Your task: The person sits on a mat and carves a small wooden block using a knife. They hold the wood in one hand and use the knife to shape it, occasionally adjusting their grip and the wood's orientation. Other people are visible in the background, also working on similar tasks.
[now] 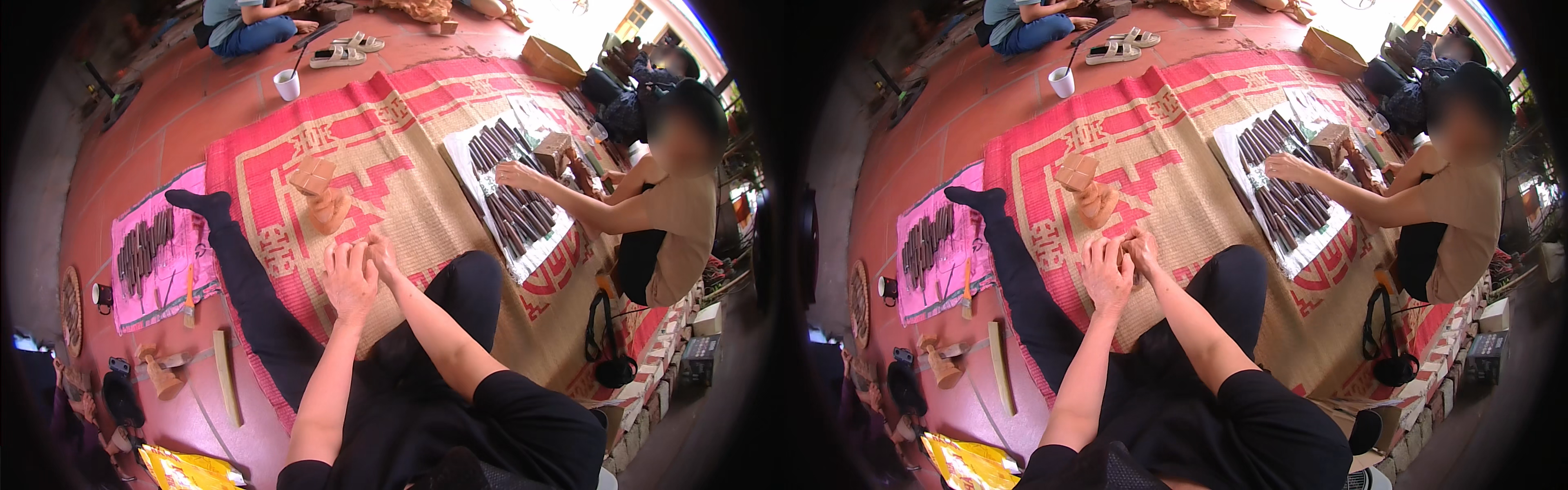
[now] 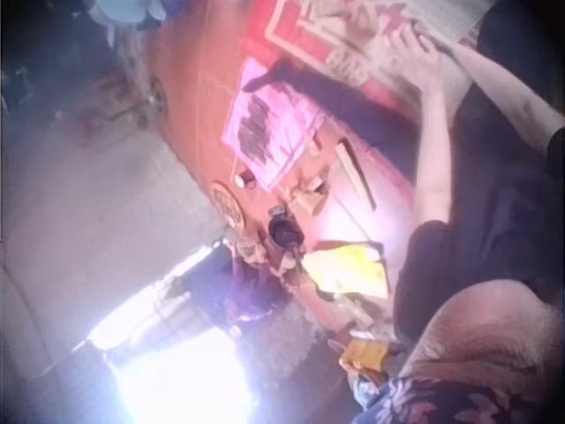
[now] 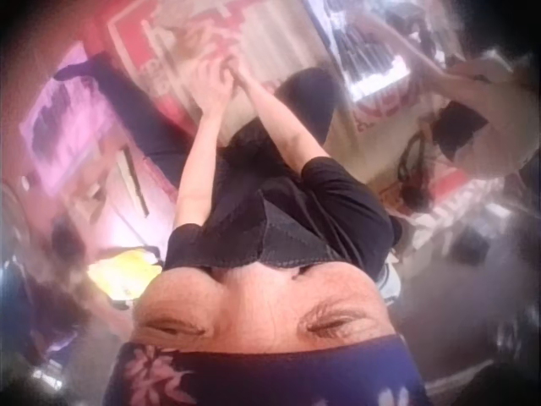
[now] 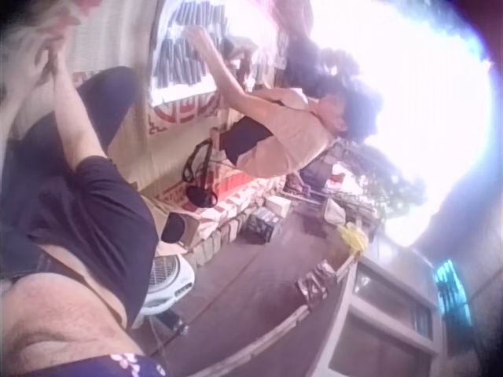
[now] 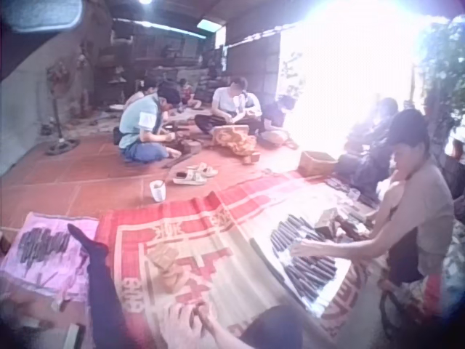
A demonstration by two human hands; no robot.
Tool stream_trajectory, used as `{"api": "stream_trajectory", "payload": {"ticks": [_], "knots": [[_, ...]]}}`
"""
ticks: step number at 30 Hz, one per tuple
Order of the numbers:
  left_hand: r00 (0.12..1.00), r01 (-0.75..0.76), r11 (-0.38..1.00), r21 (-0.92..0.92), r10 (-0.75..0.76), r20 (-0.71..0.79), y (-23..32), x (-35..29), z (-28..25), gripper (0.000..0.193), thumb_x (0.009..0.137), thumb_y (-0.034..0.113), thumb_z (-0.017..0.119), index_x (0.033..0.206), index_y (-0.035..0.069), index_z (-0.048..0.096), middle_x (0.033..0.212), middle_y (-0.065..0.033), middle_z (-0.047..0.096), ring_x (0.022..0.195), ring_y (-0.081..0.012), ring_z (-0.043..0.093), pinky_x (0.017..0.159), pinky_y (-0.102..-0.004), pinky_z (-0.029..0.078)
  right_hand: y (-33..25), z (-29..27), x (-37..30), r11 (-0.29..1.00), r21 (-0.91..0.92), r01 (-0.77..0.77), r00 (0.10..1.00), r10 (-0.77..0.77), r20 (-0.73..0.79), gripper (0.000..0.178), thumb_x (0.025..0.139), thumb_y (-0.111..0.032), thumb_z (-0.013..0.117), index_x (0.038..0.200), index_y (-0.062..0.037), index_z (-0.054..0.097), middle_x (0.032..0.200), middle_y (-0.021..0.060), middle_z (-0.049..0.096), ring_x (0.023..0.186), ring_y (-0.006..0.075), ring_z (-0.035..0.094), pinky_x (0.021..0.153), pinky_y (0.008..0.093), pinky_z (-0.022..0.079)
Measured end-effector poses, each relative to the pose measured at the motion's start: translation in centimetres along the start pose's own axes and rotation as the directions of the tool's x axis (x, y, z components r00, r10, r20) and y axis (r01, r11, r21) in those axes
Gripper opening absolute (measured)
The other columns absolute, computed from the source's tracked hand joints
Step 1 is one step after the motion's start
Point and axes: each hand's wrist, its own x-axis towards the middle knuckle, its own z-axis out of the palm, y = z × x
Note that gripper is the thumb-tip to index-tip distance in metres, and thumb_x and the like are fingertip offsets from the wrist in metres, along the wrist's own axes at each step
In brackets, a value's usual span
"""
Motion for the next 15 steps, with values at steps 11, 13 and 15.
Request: {"api": "stream_trajectory", "payload": {"ticks": [11, 13, 15], "knots": [[0.999, 0.025, 1.000, -0.013, -0.026, -0.025, 0.0, 0.2, -0.5, 0.031, 0.075, 0.014, 0.065, 0.106, 0.013, 0.063, 0.105, -0.0058, 0.056, 0.115, -0.0303, 0.050, 0.090, -0.0455, 0.046, -1.7, -0.5, -1.1, 0.972, 0.234, 0.015, 0.999, -0.026, 0.043, 0.008, 0.072, 0.000, 0.068, 0.072, -0.0025, 0.060, 0.074, 0.0089, 0.069, 0.066, 0.0174, 0.064, 0.058, 0.0343, 0.050], [1.000, 0.012, 0.999, -0.040, -0.013, -0.014, 0.2, 0.3, -0.1, 0.031, 0.075, 0.014, 0.065, 0.106, 0.013, 0.063, 0.105, -0.0057, 0.056, 0.115, -0.0300, 0.050, 0.089, -0.0451, 0.048, -0.9, -0.5, -0.8, 0.997, 0.064, 0.048, 0.999, -0.049, 0.015, 0.007, 0.072, -0.005, 0.069, 0.075, -0.0030, 0.063, 0.078, 0.0122, 0.070, 0.067, 0.0207, 0.065, 0.060, 0.0360, 0.051], [1.000, 0.003, 0.999, -0.032, -0.004, -0.016, -0.1, 0.1, -0.1, 0.031, 0.075, 0.014, 0.065, 0.106, 0.014, 0.063, 0.105, -0.0056, 0.056, 0.115, -0.0297, 0.050, 0.087, -0.0447, 0.048, -1.1, -0.5, 0.2, 0.972, -0.235, -0.001, 0.999, -0.007, -0.033, 0.011, 0.072, -0.011, 0.071, 0.078, -0.0041, 0.065, 0.082, 0.0157, 0.070, 0.070, 0.0245, 0.067, 0.064, 0.0378, 0.052]]}}
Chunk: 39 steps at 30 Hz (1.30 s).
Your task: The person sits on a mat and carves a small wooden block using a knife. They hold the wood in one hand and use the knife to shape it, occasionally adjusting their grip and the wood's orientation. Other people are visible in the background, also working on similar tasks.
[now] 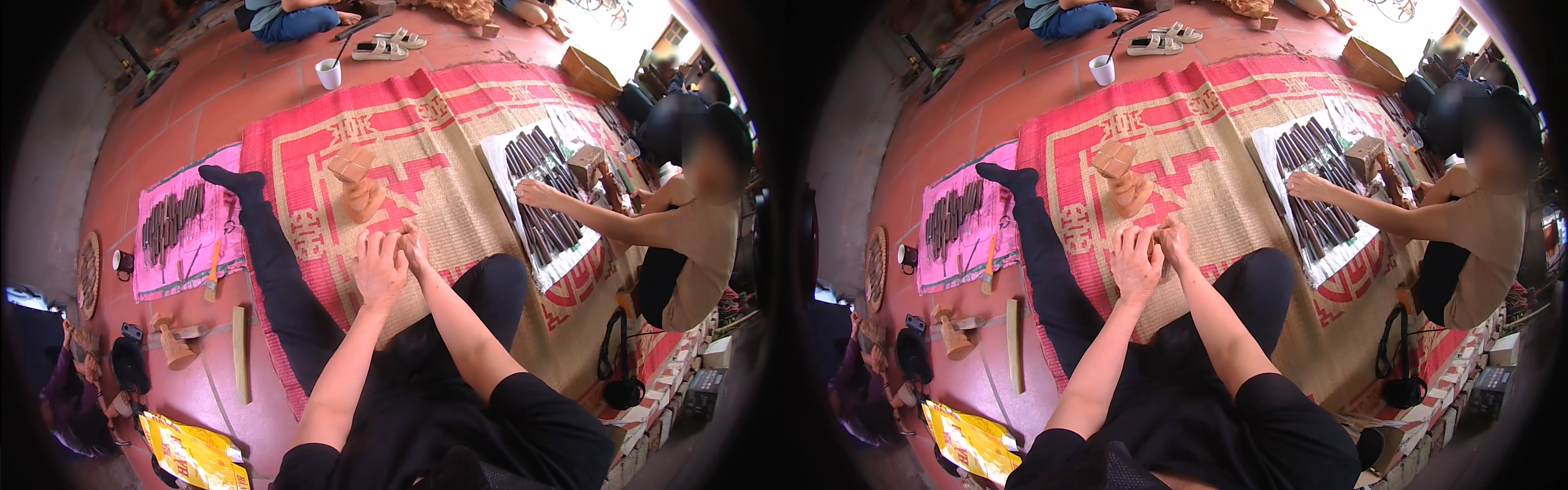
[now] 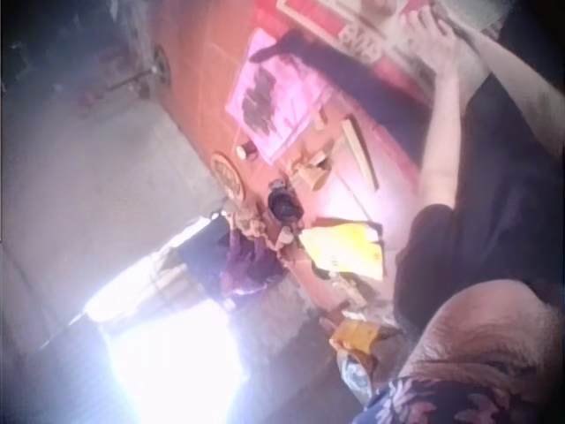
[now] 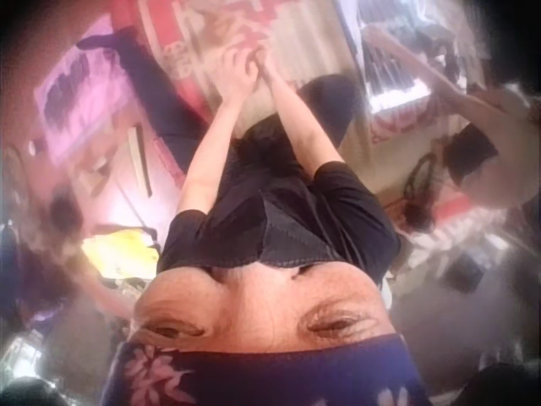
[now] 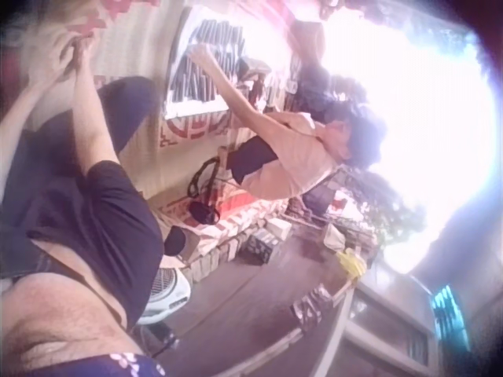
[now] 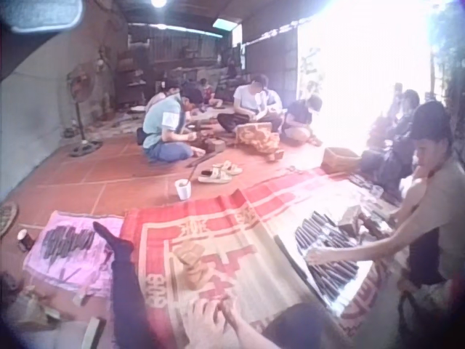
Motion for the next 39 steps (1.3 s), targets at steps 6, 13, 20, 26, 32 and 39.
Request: {"api": "stream_trajectory", "payload": {"ticks": [6, 13, 20, 26, 32, 39], "knots": [[1.000, -0.002, 1.000, 0.028, 0.002, 0.011, 0.4, -0.1, -0.3, 0.031, 0.075, 0.014, 0.065, 0.106, 0.014, 0.064, 0.105, -0.0062, 0.056, 0.114, -0.0309, 0.051, 0.088, -0.0449, 0.048, 4.3, 0.5, 4.8, 0.983, 0.089, -0.158, 0.987, 0.155, 0.039, 0.016, 0.069, -0.014, 0.074, 0.077, -0.0040, 0.066, 0.076, 0.0142, 0.069, 0.073, 0.0250, 0.067, 0.066, 0.0380, 0.051], [1.000, 0.010, 1.000, 0.001, -0.010, 0.008, 0.0, 0.0, -0.3, 0.031, 0.076, 0.015, 0.065, 0.107, 0.013, 0.064, 0.107, -0.0061, 0.056, 0.116, -0.0307, 0.050, 0.089, -0.0460, 0.047, 2.1, 0.5, 1.1, 0.996, 0.083, -0.031, 0.999, 0.029, 0.022, 0.011, 0.071, -0.010, 0.072, 0.078, -0.0042, 0.066, 0.075, 0.0117, 0.068, 0.075, 0.0205, 0.067, 0.067, 0.0372, 0.051], [1.000, 0.017, 0.999, 0.050, -0.017, -0.004, -0.3, -0.2, -0.3, 0.032, 0.076, 0.015, 0.065, 0.107, 0.013, 0.064, 0.107, -0.0058, 0.056, 0.115, -0.0300, 0.050, 0.090, -0.0448, 0.046, -1.2, -1.3, -0.1, 0.822, 0.542, -0.175, 0.983, 0.111, 0.148, 0.014, 0.077, 0.006, 0.069, 0.074, -0.0040, 0.060, 0.081, 0.0061, 0.067, 0.080, 0.0159, 0.067, 0.067, 0.0314, 0.053], [0.999, 0.039, 0.999, 0.002, -0.039, 0.019, -0.4, 0.6, 0.1, 0.033, 0.076, 0.015, 0.066, 0.108, 0.013, 0.063, 0.106, -0.0055, 0.056, 0.116, -0.0290, 0.050, 0.088, -0.0453, 0.047, 1.7, 0.4, -0.5, 0.873, 0.488, -0.021, 0.998, -0.009, 0.060, 0.016, 0.073, -0.007, 0.078, 0.079, -0.0023, 0.064, 0.077, 0.0065, 0.067, 0.071, 0.0127, 0.062, 0.066, 0.0289, 0.051], [0.997, 0.057, 0.998, 0.022, -0.058, 0.040, -0.2, 1.3, 0.4, 0.032, 0.076, 0.016, 0.066, 0.108, 0.015, 0.064, 0.107, -0.0051, 0.057, 0.116, -0.0283, 0.050, 0.086, -0.0458, 0.048, 3.0, 0.6, 2.1, 0.734, 0.660, -0.163, 0.984, 0.174, 0.049, 0.016, 0.076, -0.001, 0.073, 0.074, -0.0035, 0.056, 0.084, 0.0089, 0.069, 0.069, 0.0140, 0.063, 0.061, 0.0304, 0.052], [0.998, 0.056, 0.998, 0.024, -0.056, 0.021, -0.8, 0.8, 0.3, 0.032, 0.078, 0.018, 0.064, 0.110, 0.015, 0.063, 0.109, -0.0050, 0.056, 0.119, -0.0297, 0.049, 0.086, -0.0462, 0.048, 1.3, 0.6, -1.8, 0.810, 0.579, 0.095, 0.992, -0.126, 0.013, 0.012, 0.080, 0.005, 0.068, 0.080, -0.0027, 0.059, 0.081, 0.0046, 0.065, 0.075, 0.0100, 0.060, 0.069, 0.0247, 0.051]]}}
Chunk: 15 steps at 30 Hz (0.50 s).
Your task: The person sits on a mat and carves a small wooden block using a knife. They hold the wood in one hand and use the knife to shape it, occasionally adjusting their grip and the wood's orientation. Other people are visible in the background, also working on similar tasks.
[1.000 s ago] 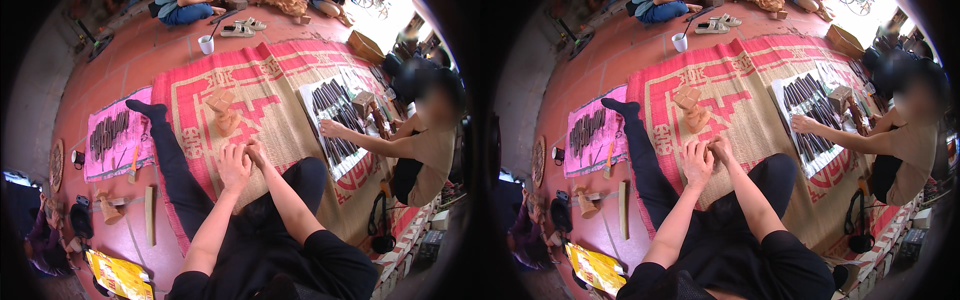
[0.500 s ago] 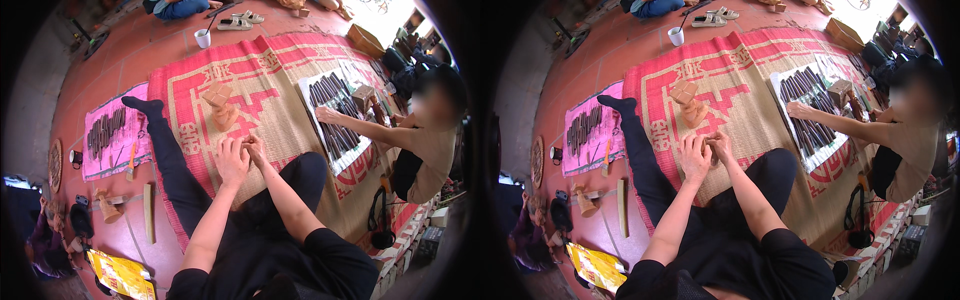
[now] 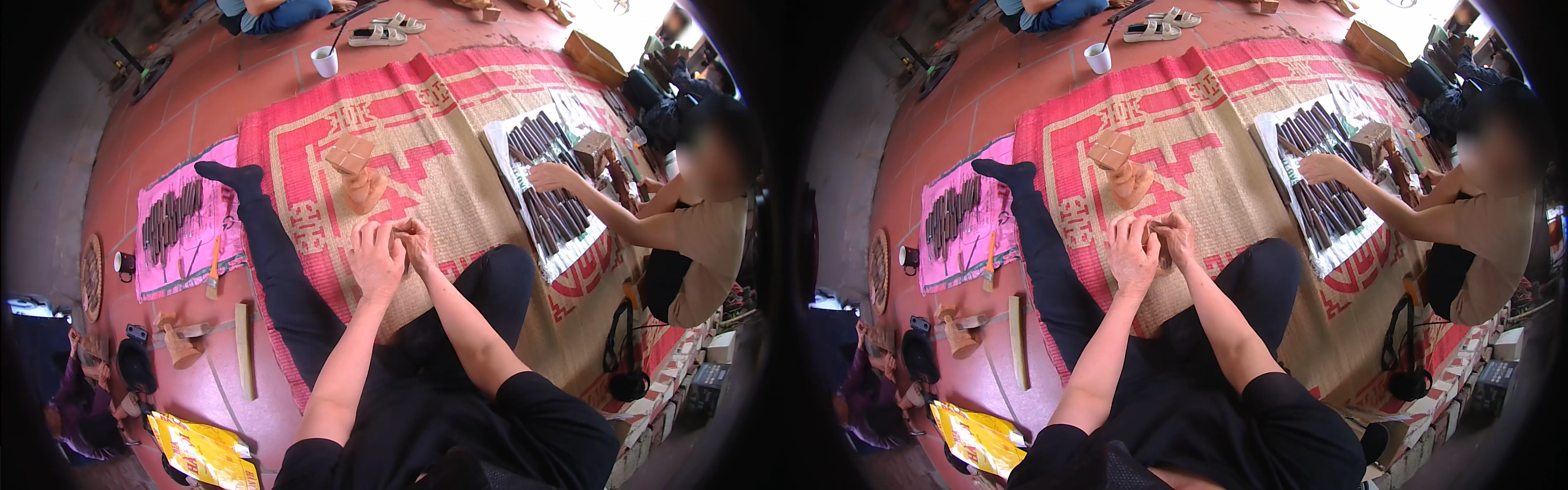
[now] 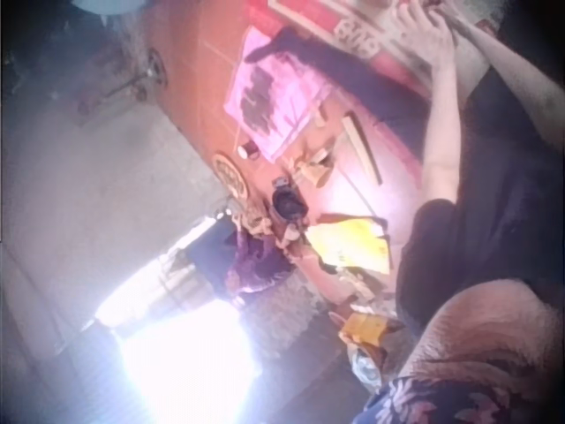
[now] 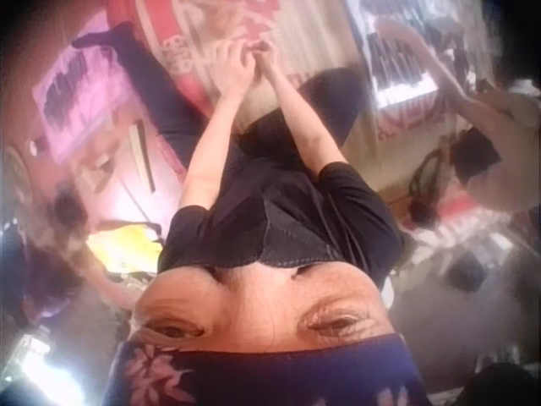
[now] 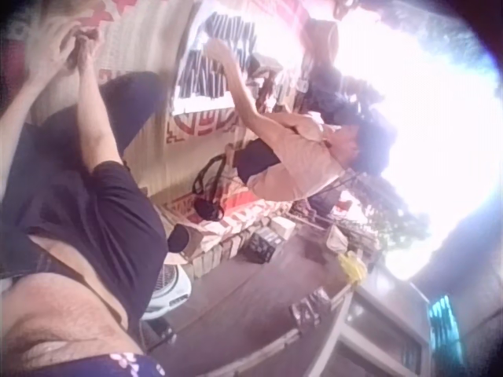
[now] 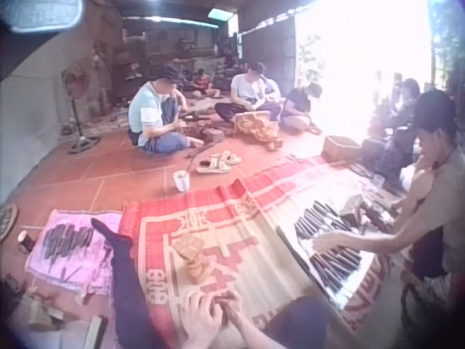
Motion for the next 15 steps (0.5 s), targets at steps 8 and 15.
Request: {"api": "stream_trajectory", "payload": {"ticks": [8, 15], "knots": [[0.998, -0.045, 0.998, -0.049, 0.043, -0.042, 0.1, -0.4, -0.9, 0.032, 0.075, 0.011, 0.067, 0.107, 0.009, 0.063, 0.104, -0.0101, 0.056, 0.110, -0.0324, 0.051, 0.095, -0.0448, 0.044, -1.0, 0.1, 1.8, 0.971, 0.089, -0.220, 0.964, 0.231, -0.131, 0.021, 0.080, 0.003, 0.070, 0.073, -0.0054, 0.053, 0.070, 0.0045, 0.062, 0.061, 0.0118, 0.059, 0.055, 0.0270, 0.049], [0.998, -0.017, 0.999, -0.040, 0.015, -0.062, 0.2, -0.5, -0.8, 0.032, 0.075, 0.011, 0.067, 0.107, 0.009, 0.064, 0.104, -0.0100, 0.056, 0.111, -0.0327, 0.051, 0.095, -0.0446, 0.044, -1.6, 0.8, -0.6, 0.975, 0.178, -0.135, 0.987, 0.148, -0.065, 0.012, 0.077, 0.005, 0.070, 0.080, -0.0010, 0.060, 0.080, 0.0059, 0.066, 0.072, 0.0125, 0.062, 0.066, 0.0264, 0.052]]}}
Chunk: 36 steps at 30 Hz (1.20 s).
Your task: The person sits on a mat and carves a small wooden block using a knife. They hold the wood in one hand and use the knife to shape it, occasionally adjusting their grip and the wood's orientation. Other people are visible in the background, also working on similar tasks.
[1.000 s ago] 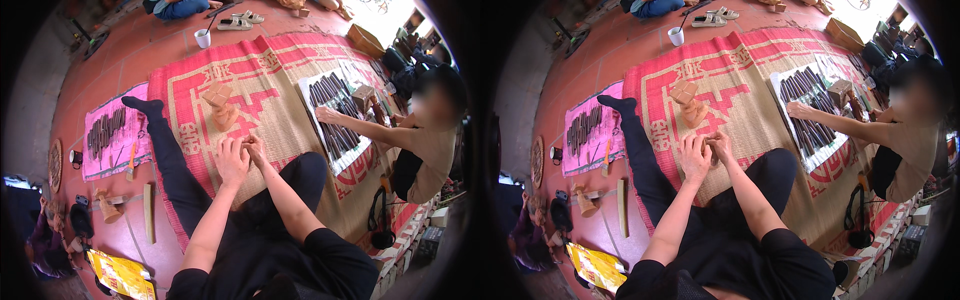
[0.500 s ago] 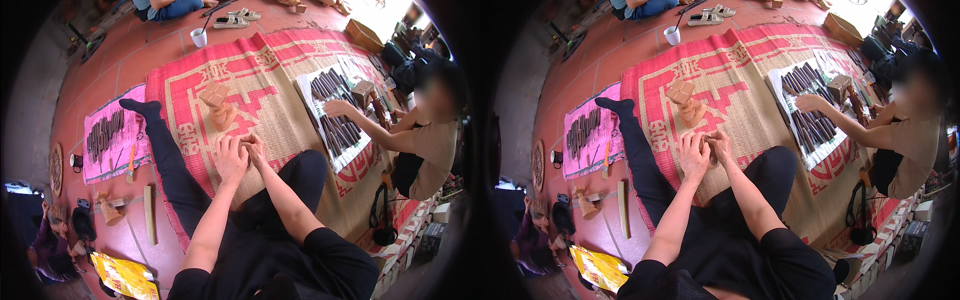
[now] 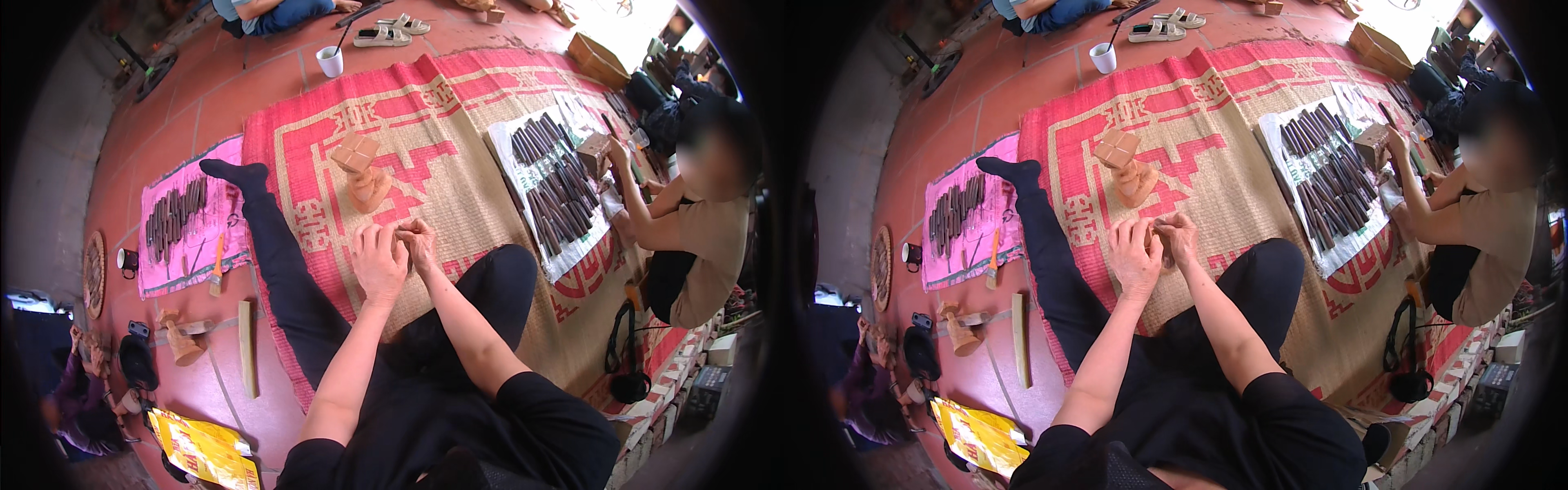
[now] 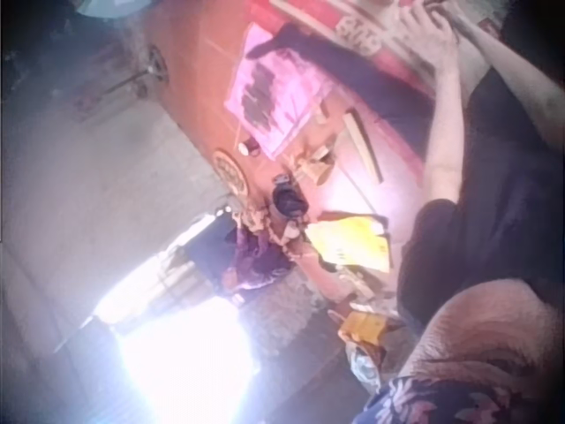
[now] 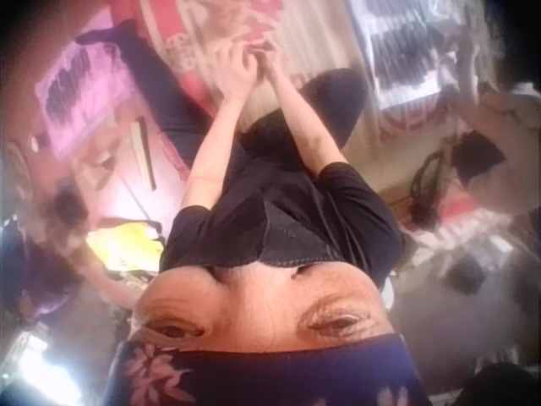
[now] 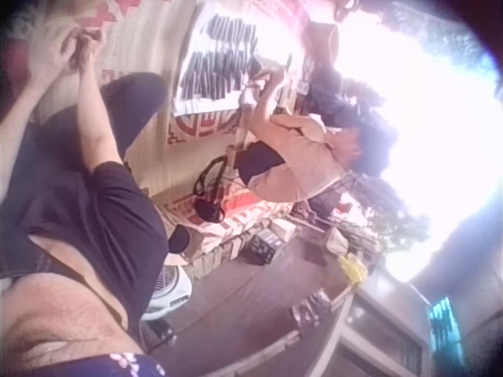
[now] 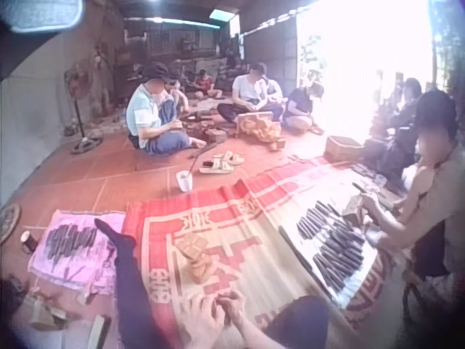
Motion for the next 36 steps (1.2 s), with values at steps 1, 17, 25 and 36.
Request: {"api": "stream_trajectory", "payload": {"ticks": [1, 17, 25, 36], "knots": [[1.000, -0.001, 1.000, -0.006, 0.001, -0.012, -0.2, -0.2, 0.3, 0.032, 0.075, 0.011, 0.067, 0.107, 0.010, 0.064, 0.104, -0.0099, 0.057, 0.111, -0.0330, 0.050, 0.095, -0.0445, 0.045, -0.2, 0.4, 0.0, 0.999, 0.041, -0.022, 1.000, 0.023, -0.022, 0.011, 0.077, 0.007, 0.069, 0.078, -0.0002, 0.060, 0.079, 0.0064, 0.066, 0.072, 0.0129, 0.061, 0.066, 0.0267, 0.052], [1.000, 0.007, 1.000, 0.011, -0.007, 0.010, -0.5, -0.3, -0.4, 0.034, 0.076, 0.012, 0.066, 0.109, 0.011, 0.062, 0.107, -0.0097, 0.055, 0.113, -0.0337, 0.050, 0.096, -0.0456, 0.045, -0.8, 0.1, -0.3, 0.998, 0.060, 0.033, 0.998, -0.029, -0.058, 0.015, 0.079, 0.000, 0.070, 0.091, -0.0028, 0.061, 0.085, 0.0037, 0.067, 0.073, 0.0119, 0.061, 0.066, 0.0248, 0.050], [1.000, -0.010, 1.000, 0.001, 0.010, -0.015, -0.2, 0.3, 0.4, 0.031, 0.077, 0.015, 0.066, 0.107, 0.012, 0.063, 0.107, -0.0068, 0.056, 0.112, -0.0301, 0.050, 0.086, -0.0461, 0.047, 0.5, -0.6, 2.3, 0.863, -0.504, -0.009, 0.995, -0.045, -0.094, 0.027, 0.068, -0.007, 0.081, 0.079, -0.0024, 0.056, 0.075, 0.0065, 0.066, 0.071, 0.0125, 0.062, 0.063, 0.0286, 0.051], [0.999, 0.019, 0.999, 0.045, -0.021, 0.045, 0.0, 0.5, 0.9, 0.033, 0.076, 0.016, 0.066, 0.109, 0.014, 0.062, 0.111, -0.0056, 0.055, 0.118, -0.0302, 0.048, 0.086, -0.0472, 0.048, 2.1, -1.2, 2.7, 0.880, -0.465, 0.099, 0.995, -0.096, 0.030, 0.027, 0.066, -0.021, 0.082, 0.079, -0.0051, 0.064, 0.078, 0.0119, 0.070, 0.073, 0.0214, 0.067, 0.068, 0.0364, 0.050]]}}
